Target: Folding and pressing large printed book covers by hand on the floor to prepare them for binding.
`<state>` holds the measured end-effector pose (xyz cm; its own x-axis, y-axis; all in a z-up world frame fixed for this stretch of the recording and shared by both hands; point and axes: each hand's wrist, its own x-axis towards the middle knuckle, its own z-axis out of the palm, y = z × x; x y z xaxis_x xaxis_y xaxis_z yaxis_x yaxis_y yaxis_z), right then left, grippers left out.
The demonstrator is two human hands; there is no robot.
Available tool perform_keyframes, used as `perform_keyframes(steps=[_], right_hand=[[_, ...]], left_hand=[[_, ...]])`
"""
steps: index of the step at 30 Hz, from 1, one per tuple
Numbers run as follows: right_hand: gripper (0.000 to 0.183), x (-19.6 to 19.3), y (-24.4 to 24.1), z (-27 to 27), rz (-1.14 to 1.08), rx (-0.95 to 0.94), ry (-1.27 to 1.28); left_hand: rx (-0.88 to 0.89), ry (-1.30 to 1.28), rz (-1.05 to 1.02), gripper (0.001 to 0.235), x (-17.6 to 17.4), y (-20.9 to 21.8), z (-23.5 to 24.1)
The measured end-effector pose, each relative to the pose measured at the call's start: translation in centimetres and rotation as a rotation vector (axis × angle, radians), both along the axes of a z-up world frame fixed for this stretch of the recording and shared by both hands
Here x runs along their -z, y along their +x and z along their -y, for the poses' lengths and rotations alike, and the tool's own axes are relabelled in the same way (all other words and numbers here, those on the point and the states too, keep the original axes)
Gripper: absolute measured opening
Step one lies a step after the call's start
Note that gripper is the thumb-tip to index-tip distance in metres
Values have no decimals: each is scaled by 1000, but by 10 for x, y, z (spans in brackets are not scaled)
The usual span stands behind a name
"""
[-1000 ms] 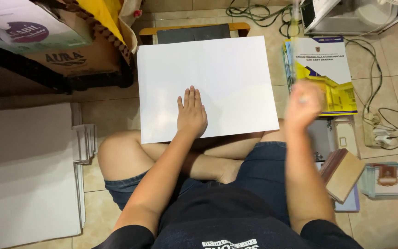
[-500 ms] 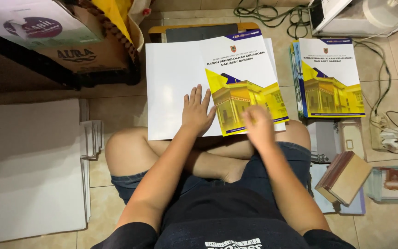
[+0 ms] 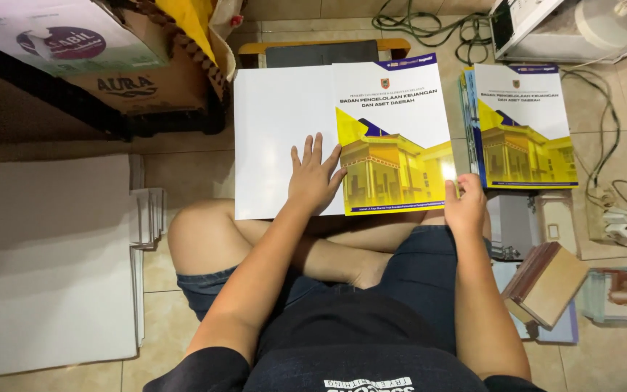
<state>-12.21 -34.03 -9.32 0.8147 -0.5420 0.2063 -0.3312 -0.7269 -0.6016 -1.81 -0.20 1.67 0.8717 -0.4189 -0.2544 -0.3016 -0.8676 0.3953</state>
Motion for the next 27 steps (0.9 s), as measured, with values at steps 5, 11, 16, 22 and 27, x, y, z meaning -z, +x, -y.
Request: perform_keyframes(steps=[5,11,16,22,27], right_hand=[[39,-62,-1,-32,-188,42,223],[34,-63,-4,-33,-117,35,247],[31,-74,-5,-41,-6,-14,204],[30,-73,-5,-43,27,-44,149],[31,-38,0,-20,121,-117,-90]], left_hand=[[3,14,1,60,5,2,1],[0,22,0,61,6,1,0],[1,33,-11,61,8,3,2],[5,38,-10,66,17,6,3],[11,32,-6,66,16,7,3]])
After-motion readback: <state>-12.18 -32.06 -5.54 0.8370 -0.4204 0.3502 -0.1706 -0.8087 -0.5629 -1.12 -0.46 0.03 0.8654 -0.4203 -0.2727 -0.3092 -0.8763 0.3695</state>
